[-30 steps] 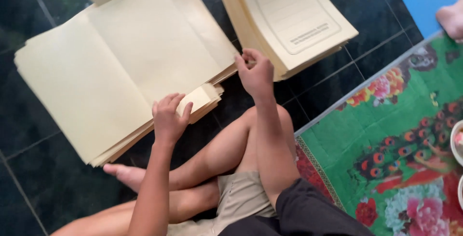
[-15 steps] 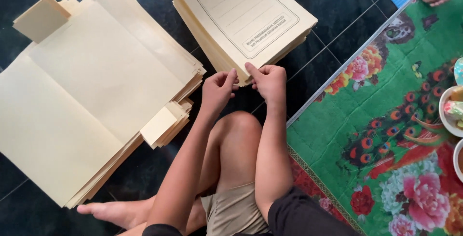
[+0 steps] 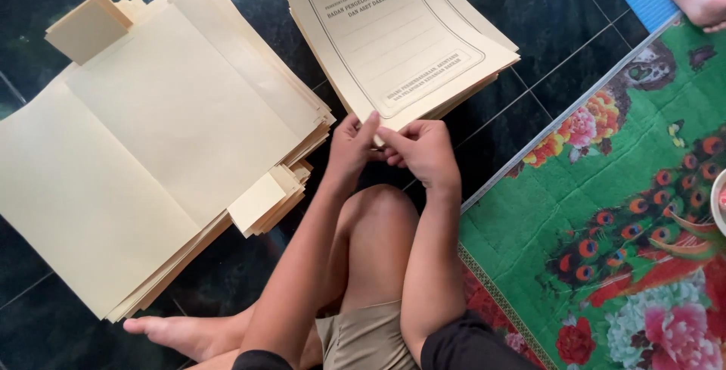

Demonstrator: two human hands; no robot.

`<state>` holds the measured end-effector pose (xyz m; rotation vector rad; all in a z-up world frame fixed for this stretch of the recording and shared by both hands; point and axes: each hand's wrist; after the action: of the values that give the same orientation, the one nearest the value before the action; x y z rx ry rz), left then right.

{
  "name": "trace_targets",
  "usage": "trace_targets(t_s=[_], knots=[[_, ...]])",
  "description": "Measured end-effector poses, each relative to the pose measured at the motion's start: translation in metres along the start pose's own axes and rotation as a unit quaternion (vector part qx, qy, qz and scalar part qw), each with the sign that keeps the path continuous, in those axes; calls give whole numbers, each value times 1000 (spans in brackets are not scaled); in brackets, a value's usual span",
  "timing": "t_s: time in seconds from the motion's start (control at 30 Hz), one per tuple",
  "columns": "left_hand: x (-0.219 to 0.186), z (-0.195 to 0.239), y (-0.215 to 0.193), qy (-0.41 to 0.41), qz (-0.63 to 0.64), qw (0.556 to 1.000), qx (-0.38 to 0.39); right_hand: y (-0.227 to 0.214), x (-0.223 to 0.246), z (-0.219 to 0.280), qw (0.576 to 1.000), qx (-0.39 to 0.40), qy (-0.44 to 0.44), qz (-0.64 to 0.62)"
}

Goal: Folding and stacking paper document covers by hand while sitting on the floor.

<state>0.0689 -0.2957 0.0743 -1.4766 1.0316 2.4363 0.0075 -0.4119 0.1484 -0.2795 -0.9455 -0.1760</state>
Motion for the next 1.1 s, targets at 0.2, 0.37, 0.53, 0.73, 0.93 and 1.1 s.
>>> trace_targets(t_s=[0.2,0.37,0.53,0.73,0.93,1.1], knots=[[-34,53,-53,105,-23,994,-34,22,-14,-19,982,72,-21,-174],[-59,137,-132,80,2,993,-84,27,0,-19,939,106,-84,-316],[-48,230,-176,102,-32,984,-141,95,-5,-8,950,165,-164,-209],[7,265,-239,115,-17,973,-197,181,3,40,949,116,-199,217],[50,239,-260,127,-10,970,-208,195,-30,10,928,133,-235,257],[13,242,-227,26,-106,947,-302,188,-49,-14,935,181,-208,221]])
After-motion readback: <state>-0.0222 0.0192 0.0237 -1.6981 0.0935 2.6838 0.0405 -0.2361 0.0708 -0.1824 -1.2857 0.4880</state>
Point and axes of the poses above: each hand's wrist, its own z-axis away from the middle knuckle, its own y-axis out of the palm, x = y × z, and after that the axes turned 12 degrees about x, right-handed
